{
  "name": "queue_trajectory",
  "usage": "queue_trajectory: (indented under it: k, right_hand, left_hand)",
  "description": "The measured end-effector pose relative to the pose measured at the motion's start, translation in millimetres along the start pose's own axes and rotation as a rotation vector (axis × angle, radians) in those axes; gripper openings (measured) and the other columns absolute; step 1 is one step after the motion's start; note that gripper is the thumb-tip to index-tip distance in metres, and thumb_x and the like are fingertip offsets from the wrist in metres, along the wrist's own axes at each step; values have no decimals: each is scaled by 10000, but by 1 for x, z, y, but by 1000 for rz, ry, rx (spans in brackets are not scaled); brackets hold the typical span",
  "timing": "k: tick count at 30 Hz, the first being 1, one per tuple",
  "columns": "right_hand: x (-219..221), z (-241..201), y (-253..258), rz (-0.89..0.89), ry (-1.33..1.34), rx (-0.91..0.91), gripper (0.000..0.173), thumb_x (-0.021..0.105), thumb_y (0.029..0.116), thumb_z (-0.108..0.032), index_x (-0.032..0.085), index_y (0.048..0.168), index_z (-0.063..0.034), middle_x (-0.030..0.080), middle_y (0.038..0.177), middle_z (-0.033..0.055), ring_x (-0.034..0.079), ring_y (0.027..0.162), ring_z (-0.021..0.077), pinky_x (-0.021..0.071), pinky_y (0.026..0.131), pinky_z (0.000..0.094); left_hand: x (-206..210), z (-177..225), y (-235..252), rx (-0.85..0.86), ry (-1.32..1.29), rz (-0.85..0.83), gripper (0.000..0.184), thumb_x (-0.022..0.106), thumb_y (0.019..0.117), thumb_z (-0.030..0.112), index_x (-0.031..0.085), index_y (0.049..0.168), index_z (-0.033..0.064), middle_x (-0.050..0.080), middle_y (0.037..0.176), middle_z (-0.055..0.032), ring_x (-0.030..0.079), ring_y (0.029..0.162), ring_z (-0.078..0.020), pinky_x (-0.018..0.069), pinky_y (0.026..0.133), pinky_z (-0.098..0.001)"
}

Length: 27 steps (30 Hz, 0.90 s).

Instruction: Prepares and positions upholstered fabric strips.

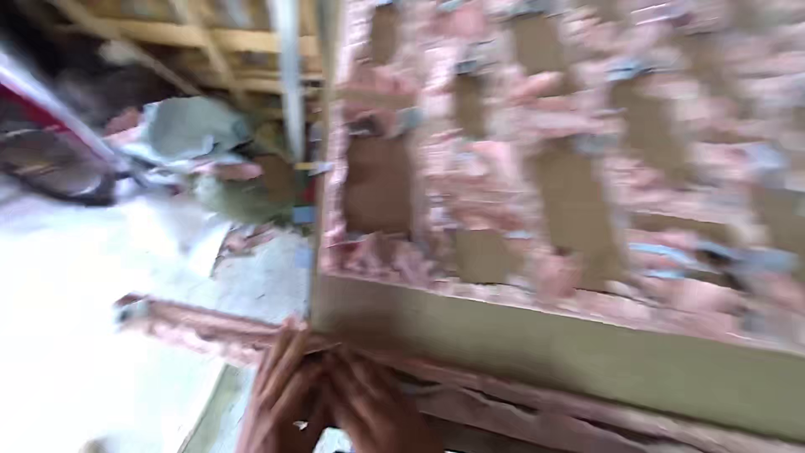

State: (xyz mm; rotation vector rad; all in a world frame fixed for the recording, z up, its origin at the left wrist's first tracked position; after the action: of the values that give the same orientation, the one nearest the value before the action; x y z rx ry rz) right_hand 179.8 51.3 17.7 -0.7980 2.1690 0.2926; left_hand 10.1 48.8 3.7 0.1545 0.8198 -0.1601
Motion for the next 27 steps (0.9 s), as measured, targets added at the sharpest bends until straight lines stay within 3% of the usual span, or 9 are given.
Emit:
queue_trajectory:
  k: [2,4,7,9,11,14,16,20,27]
  right_hand:
    - [8,-2,20,-40,8,-29,590,705,932,-373,584,1457,-132,481,1589,35,372,1512,236,325,1224,510]
    - [7,-4,37,-30,-19,-35,530,669,956,-377,603,1443,-179,494,1578,-21,399,1493,197,377,1183,506]
    - [15,-6,69,15,-49,-64,377,604,1008,-345,671,1355,-216,535,1540,-38,490,1419,187,470,1095,472]
    - [19,-8,94,75,-14,-88,262,604,1015,-296,734,1236,-242,624,1425,-7,594,1281,211,536,991,440]
    - [23,-12,116,103,9,-85,196,637,1003,-294,760,1154,-268,683,1295,16,644,1164,213,560,926,419]
    - [30,-18,142,78,13,-44,237,679,989,-362,753,1187,-256,714,1119,19,684,1030,179,584,872,389]
    - [30,-16,155,58,-5,-15,249,682,983,-340,756,1195,-233,735,1016,-19,705,911,117,609,786,332]
    - [34,-7,158,40,81,10,164,690,984,-334,790,1003,-205,665,866,-68,638,770,17,559,664,206]
    - [38,-5,157,64,111,52,170,685,989,-330,785,971,-193,646,845,-78,610,736,-3,538,625,184]
  left_hand:
    - [-12,-23,-10,-20,-34,109,225,731,936,263,737,1144,177,521,1542,-105,411,1491,-300,393,1225,-505]
    - [-30,-40,-23,-150,33,228,199,739,928,283,748,1104,190,613,1441,-58,513,1402,-250,435,1167,-477]
    - [-51,-68,-38,-295,171,393,271,707,935,352,744,1178,237,664,1339,-14,587,1226,-207,447,1050,-430]
    - [-56,-78,-43,-339,160,492,315,718,934,353,726,1243,295,638,1306,-21,585,1141,-165,474,960,-351]
    - [-57,-81,-44,-379,114,567,298,739,927,351,720,1224,360,559,1306,-37,565,1116,-115,496,894,-265]
    - [-57,-88,-40,-397,66,560,288,751,910,377,721,1196,400,546,1291,-33,548,1087,-113,469,845,-271]
    - [-60,-94,-40,-391,23,477,300,773,895,446,706,1187,430,556,1272,-1,555,1078,-110,479,854,-292]
    - [-70,-108,-45,-322,-22,329,186,713,955,416,714,1141,408,570,1192,28,563,1020,-83,489,833,-269]
    - [-59,-116,-58,-272,-155,485,217,762,925,210,746,1111,320,619,1168,25,613,1098,-94,549,930,-261]
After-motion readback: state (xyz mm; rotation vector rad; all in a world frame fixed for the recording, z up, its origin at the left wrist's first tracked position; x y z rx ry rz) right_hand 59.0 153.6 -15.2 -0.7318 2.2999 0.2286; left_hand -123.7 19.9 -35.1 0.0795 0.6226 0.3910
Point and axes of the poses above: each hand's wrist, its own y-axis towards the middle knuckle, its own x-axis out of the palm, z = x × y, the point moved 5 cm from there along y, towards the middle knuckle
